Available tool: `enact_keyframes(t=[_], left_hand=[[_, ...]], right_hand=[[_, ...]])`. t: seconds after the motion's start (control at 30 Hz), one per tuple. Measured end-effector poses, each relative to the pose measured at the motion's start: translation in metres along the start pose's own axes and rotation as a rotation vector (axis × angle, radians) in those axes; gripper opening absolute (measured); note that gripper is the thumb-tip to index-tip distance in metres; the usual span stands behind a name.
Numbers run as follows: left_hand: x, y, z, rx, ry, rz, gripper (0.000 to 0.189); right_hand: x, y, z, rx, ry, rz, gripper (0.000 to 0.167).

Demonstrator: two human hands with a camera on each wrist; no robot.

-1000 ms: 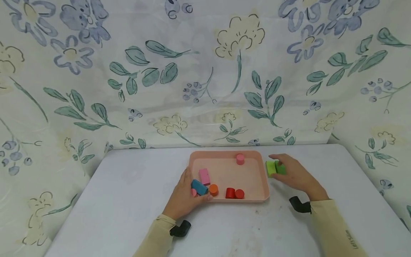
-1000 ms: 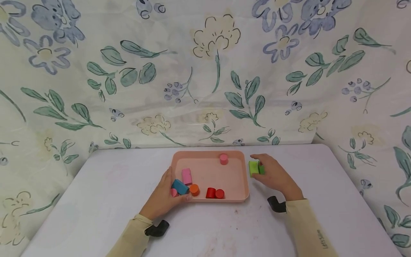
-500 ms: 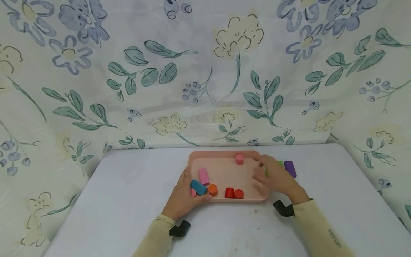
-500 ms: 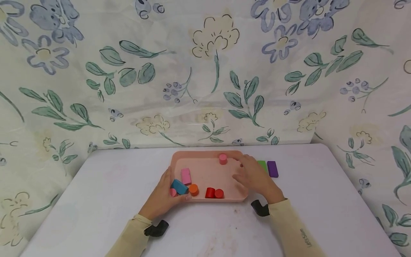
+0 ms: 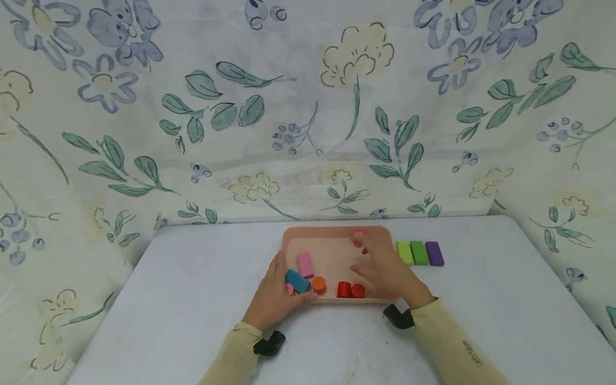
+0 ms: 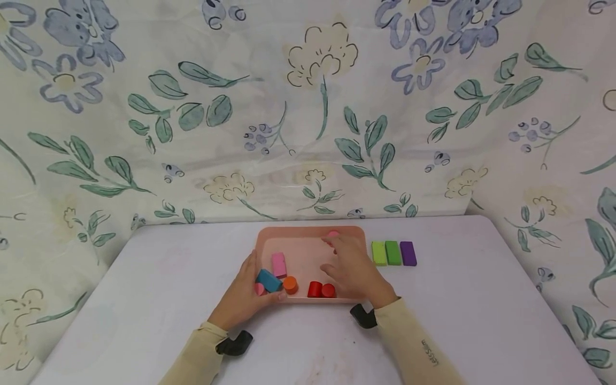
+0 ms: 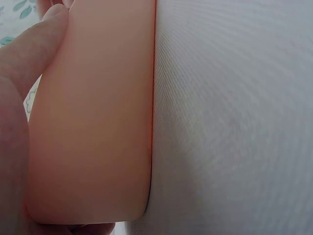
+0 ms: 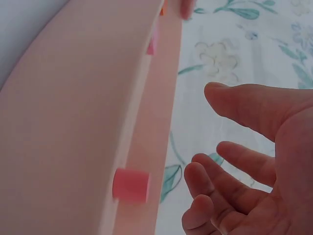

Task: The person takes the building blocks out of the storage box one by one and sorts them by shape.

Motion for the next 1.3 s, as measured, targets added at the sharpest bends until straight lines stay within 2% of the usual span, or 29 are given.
enact_keyframes(t=[0.17, 0.33, 0.5, 0.63, 0.9, 1.3], left_hand=[[0.0, 0.001, 0.0, 0.006, -0.004, -0.012, 0.126], [0.0, 0.001, 0.001, 0.006, -0.006, -0.017, 0.126], [0.001, 0.002, -0.001, 0.006, 0.003, -0.004, 0.128], [0.001, 0.002, -0.001, 0.0, 0.015, 0.012, 0.13], [0.002, 0.003, -0.001, 0.006, 0.014, 0.0, 0.129], [0.002, 0.004, -0.001, 0.008, 0.017, -0.015, 0.128]], right_hand=[[0.007, 0.008, -0.011, -0.017, -0.051, -0.039, 0.061], [0.011, 0.014, -0.02, 0.052, -0.077, -0.032, 0.061], [0.016, 0.015, -0.03, 0.093, -0.056, -0.004, 0.061], [0.02, 0.017, -0.038, 0.083, -0.047, -0.021, 0.062], [0.029, 0.027, -0.05, 0.049, -0.031, -0.037, 0.062], [0.044, 0.026, -0.067, 0.057, 0.013, -0.03, 0.06]])
Point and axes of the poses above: each hand's wrist, its own x-axis towards the middle knuckle, its own z-axis out of the back of the hand, y = z × x, the point moved 3 cm from there along x, towards the middle knuckle, and after that the axes turned 15 degrees about x, right-handed, at the moved point
